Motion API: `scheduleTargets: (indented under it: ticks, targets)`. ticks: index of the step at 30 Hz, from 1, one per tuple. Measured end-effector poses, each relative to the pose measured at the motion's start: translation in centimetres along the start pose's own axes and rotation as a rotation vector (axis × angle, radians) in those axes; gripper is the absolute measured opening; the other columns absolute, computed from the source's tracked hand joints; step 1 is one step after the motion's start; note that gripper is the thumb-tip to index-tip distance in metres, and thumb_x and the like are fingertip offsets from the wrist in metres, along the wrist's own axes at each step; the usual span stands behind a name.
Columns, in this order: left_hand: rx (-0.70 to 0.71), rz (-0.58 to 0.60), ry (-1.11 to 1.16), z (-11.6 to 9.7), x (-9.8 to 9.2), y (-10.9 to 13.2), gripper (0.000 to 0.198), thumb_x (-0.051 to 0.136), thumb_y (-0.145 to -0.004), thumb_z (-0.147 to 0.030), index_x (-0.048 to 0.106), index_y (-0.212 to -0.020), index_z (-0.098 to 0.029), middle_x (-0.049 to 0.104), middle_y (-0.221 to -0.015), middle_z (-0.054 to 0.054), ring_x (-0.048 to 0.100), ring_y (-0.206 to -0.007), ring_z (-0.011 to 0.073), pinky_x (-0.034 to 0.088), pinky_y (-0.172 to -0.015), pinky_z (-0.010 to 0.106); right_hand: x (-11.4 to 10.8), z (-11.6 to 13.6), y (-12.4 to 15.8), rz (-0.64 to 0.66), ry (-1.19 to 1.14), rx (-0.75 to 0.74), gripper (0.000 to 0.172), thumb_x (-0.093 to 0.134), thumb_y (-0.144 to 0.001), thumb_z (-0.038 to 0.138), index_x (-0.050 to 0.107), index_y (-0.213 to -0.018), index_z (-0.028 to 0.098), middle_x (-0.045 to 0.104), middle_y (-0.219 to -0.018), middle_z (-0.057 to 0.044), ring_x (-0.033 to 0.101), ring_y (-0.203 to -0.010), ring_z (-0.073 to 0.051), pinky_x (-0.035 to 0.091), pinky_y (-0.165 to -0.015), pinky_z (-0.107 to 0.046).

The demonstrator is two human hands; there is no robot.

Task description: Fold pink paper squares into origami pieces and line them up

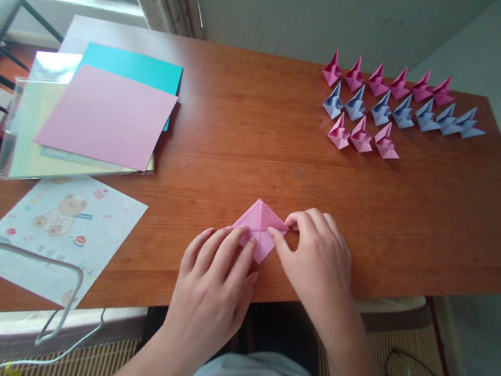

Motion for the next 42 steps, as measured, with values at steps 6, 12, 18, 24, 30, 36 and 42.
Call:
scheduleTargets:
  ticks: [6, 12, 18, 24, 30, 36, 42]
  targets:
    - [-0.015, 0.003, 0.003, 0.0, 0.0, -0.2, 0.035, 0.062, -0.093, -0.021, 0.064, -0.127, -0.014, 0.065, -0.140, 0.014, 0.057, -0.124, 0.0343, 0.039, -0.111, 0.054, 0.3, -0.3, -0.1, 0.002, -0.100, -0.005, 0.027, 0.076, -0.087, 0.029, 0.051, -0.078, 0.025, 0.064, -0.082, -0.003, 0.057, -0.081, -0.024, 0.043, -0.070, -0.036]
    - [-0.075, -0.038, 0.129, 0.8, -0.7, -0.7, 0.037, 0.063, -0.091, -0.017, 0.062, -0.128, -0.016, 0.067, -0.134, 0.014, 0.058, -0.120, 0.0324, 0.043, -0.107, 0.052, -0.8, 0.5, 0.6, -0.150, -0.412, -0.034, 0.013, 0.066, -0.093, 0.016, 0.056, -0.088, 0.024, 0.064, -0.079, 0.000, 0.060, -0.075, -0.018, 0.048, -0.070, -0.032]
    - [-0.307, -0.061, 0.710, 1.9, -2.1, -2.0, 0.026, 0.061, -0.097, -0.027, 0.063, -0.122, -0.019, 0.071, -0.109, 0.007, 0.066, -0.096, 0.0197, 0.053, -0.083, 0.031, -3.3, 2.7, 2.1, -0.330, -0.498, -0.287, 0.023, 0.069, -0.090, 0.008, 0.067, -0.105, 0.025, 0.071, -0.089, -0.003, 0.063, -0.086, -0.019, 0.055, -0.080, -0.035]
    - [-0.553, -0.019, 1.117, 2.6, -1.6, -2.6, 0.017, 0.058, -0.100, -0.033, 0.067, -0.095, -0.019, 0.069, -0.083, 0.000, 0.064, -0.075, 0.0136, 0.051, -0.071, 0.024, -3.4, 4.6, 3.6, -0.305, -0.427, -0.427, 0.018, 0.075, -0.088, 0.015, 0.072, -0.102, 0.027, 0.076, -0.096, -0.004, 0.065, -0.094, -0.021, 0.056, -0.085, -0.038]
    - [-0.507, 0.032, 0.971, 4.0, -0.9, -3.2, 0.017, 0.061, -0.098, -0.032, 0.068, -0.106, -0.019, 0.066, -0.082, 0.001, 0.061, -0.074, 0.0141, 0.048, -0.066, 0.024, -3.9, 2.5, 3.8, -0.284, -0.464, -0.452, 0.022, 0.066, -0.092, 0.016, 0.068, -0.112, 0.024, 0.074, -0.106, -0.008, 0.065, -0.098, -0.024, 0.057, -0.089, -0.044]
    - [-0.391, 0.137, 0.816, 4.7, -0.7, -4.1, 0.039, 0.052, -0.101, -0.026, 0.054, -0.140, -0.019, 0.058, -0.080, -0.001, 0.052, -0.066, 0.0112, 0.043, -0.061, 0.023, -3.0, -1.1, 2.4, -0.278, -0.415, -0.367, 0.059, 0.061, -0.089, 0.000, 0.055, -0.140, 0.029, 0.065, -0.134, -0.012, 0.064, -0.122, -0.027, 0.060, -0.095, -0.047]
    - [-0.270, 0.263, 0.866, 4.0, 0.3, -5.3, 0.040, 0.046, -0.103, -0.024, 0.052, -0.142, -0.018, 0.057, -0.074, -0.003, 0.053, -0.063, 0.0107, 0.042, -0.059, 0.022, -2.2, -0.8, 2.0, -0.190, -0.461, -0.528, 0.041, 0.061, -0.094, 0.005, 0.068, -0.125, 0.031, 0.072, -0.128, -0.008, 0.070, -0.117, -0.023, 0.063, -0.094, -0.042]
Point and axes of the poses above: each hand's wrist, its own y-axis away from the middle knuckle, its own x-axis out of the palm, z = x × y, the point moved 6 cm from there along -y, towards the middle knuckle
